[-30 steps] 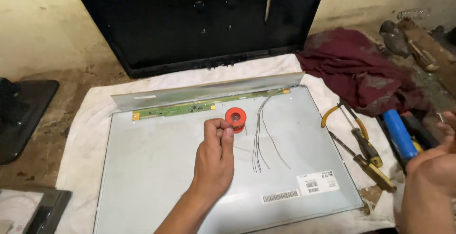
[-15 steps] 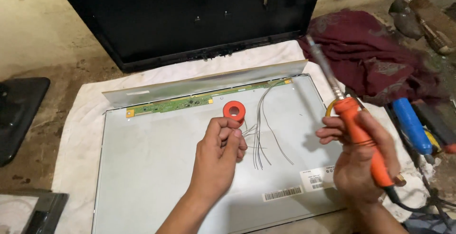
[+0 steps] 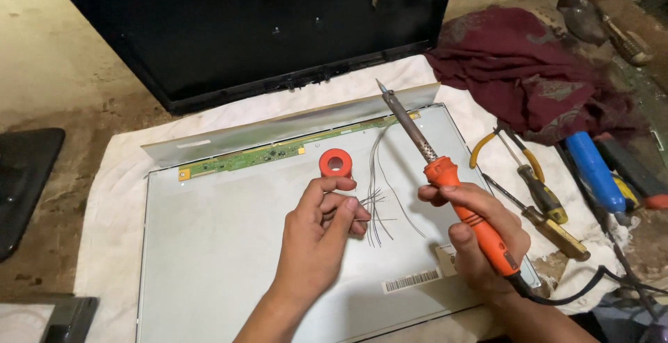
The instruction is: The person uses a soldering iron to apply solder to the ends of several thin wires. They then use pliers to strip the insulation from the wire ends and continue soldering the exposed tips.
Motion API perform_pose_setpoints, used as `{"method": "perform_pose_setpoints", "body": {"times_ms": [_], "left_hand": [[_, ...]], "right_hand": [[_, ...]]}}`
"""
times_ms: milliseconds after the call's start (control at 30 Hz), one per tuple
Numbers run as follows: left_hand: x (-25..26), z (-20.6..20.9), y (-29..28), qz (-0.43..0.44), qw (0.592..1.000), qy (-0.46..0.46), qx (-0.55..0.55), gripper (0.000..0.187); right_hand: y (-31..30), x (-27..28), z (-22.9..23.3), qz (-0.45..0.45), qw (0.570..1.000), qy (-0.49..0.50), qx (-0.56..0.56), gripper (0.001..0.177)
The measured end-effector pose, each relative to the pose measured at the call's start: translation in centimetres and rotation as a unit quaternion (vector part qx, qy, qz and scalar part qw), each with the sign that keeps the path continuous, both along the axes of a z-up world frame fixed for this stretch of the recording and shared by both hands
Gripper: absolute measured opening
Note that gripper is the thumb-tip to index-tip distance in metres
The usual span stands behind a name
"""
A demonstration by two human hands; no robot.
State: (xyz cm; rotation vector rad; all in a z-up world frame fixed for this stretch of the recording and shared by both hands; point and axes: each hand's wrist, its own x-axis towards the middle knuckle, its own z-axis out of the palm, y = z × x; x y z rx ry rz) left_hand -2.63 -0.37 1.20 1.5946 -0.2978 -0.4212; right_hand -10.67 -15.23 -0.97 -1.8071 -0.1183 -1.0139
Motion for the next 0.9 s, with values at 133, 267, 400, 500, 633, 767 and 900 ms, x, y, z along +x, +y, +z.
{"method": "perform_pose_setpoints", "body": {"times_ms": [133, 267, 400, 500, 633, 767, 900], "left_hand": [[-0.04, 0.04, -0.05, -0.002, 1.000, -0.004, 0.010, 0.017], [-0.05, -0.15, -0.04, -0.008, 1.000, -0.013, 0.001, 0.018], [-0.14, -0.09, 0.02, -0.011, 0.999, -0.039, -0.003, 0.019], [-0.14, -0.04, -0.03, -0.011, 0.999, -0.031, -0.008, 0.021], [-0.11, -0.11, 0.11, -0.015, 0.999, -0.049, -0.001, 0.020], [-0.08, -0.11, 0.17, -0.023, 0.998, -0.063, 0.000, 0.021], [0.12, -0.62, 0.21, -0.023, 0.998, -0.052, -0.025, 0.021]], "right_hand": [[-0.10, 0.05, -0.32, -0.011, 1.000, -0.016, 0.005, 0.041], [-0.06, 0.18, -0.19, -0.011, 1.000, -0.022, 0.010, 0.040], [-0.04, 0.27, -0.19, -0.012, 1.000, -0.026, 0.010, 0.039], [-0.12, 0.10, -0.32, -0.010, 1.000, -0.020, 0.012, 0.038], [-0.01, 0.14, -0.25, -0.013, 1.000, -0.018, -0.004, 0.040], [-0.15, 0.01, -0.38, -0.005, 1.000, -0.004, -0.001, 0.039], [-0.25, -0.29, 0.19, -0.067, 0.998, -0.005, -0.012, 0.043]]}}
